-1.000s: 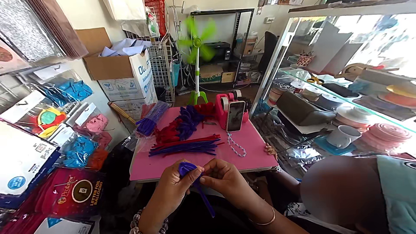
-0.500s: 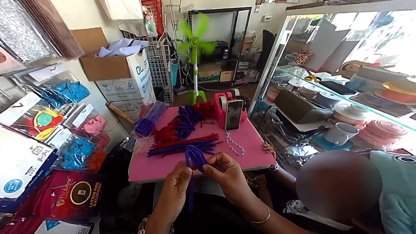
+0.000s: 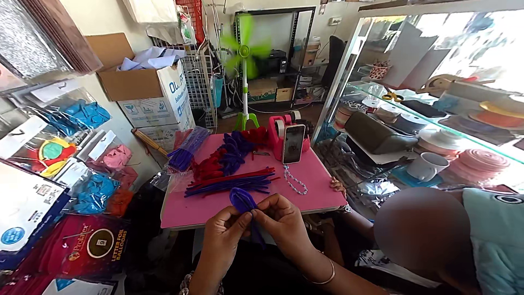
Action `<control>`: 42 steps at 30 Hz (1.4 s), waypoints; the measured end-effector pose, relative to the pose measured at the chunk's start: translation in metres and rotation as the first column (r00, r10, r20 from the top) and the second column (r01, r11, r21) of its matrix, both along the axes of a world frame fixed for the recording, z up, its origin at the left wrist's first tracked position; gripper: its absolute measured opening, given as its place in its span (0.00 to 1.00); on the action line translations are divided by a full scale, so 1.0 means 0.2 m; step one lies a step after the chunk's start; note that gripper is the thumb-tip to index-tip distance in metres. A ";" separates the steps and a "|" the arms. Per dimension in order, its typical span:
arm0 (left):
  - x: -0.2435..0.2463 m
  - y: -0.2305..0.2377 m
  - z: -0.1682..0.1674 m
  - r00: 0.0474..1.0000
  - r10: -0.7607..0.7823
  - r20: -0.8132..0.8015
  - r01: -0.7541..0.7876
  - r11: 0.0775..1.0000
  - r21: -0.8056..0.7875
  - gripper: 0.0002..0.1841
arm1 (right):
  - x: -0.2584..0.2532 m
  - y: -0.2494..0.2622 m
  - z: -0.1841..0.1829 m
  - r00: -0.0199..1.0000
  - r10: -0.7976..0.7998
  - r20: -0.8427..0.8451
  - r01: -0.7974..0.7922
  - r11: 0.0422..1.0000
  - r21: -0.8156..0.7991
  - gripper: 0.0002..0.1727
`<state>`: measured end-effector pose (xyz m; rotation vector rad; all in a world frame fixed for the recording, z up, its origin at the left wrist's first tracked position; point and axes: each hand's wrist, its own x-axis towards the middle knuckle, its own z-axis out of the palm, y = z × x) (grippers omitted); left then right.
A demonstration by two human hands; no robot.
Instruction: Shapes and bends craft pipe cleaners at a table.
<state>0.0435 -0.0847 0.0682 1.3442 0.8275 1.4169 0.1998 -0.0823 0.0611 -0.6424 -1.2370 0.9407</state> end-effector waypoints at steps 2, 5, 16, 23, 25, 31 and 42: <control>0.00 0.00 0.01 1.000 0.008 -0.003 -0.008 1.000 0.003 0.03 | 0.01 0.00 0.00 1.000 0.020 -0.006 -0.020 1.000 -0.013 0.07; 0.00 0.00 0.01 1.000 -0.001 0.010 0.001 1.000 0.001 0.03 | 0.01 0.00 0.00 0.999 0.037 -0.015 -0.037 0.999 -0.015 0.07; 0.02 0.00 0.00 0.999 -0.011 0.033 0.013 0.998 -0.066 0.03 | 0.01 0.00 -0.02 1.000 0.009 -0.012 -0.009 1.000 -0.026 0.06; 0.03 -0.01 0.02 0.992 -0.019 0.124 0.040 0.985 -0.171 0.04 | 0.01 0.00 -0.04 0.987 -0.090 0.134 0.077 0.992 0.097 0.07; 0.03 -0.01 0.02 0.988 -0.027 0.149 0.057 0.977 -0.205 0.04 | 0.01 0.01 -0.05 0.977 -0.139 0.161 0.115 0.982 0.149 0.06; 0.04 0.00 0.02 0.989 -0.041 0.145 0.072 0.975 -0.211 0.04 | 0.00 -0.01 -0.01 0.980 -0.117 0.159 0.106 0.992 0.073 0.12; 0.11 0.01 0.03 0.962 0.107 0.250 -0.015 0.938 -0.345 0.05 | 0.01 -0.01 -0.03 0.916 -0.226 0.332 0.158 0.963 0.219 0.10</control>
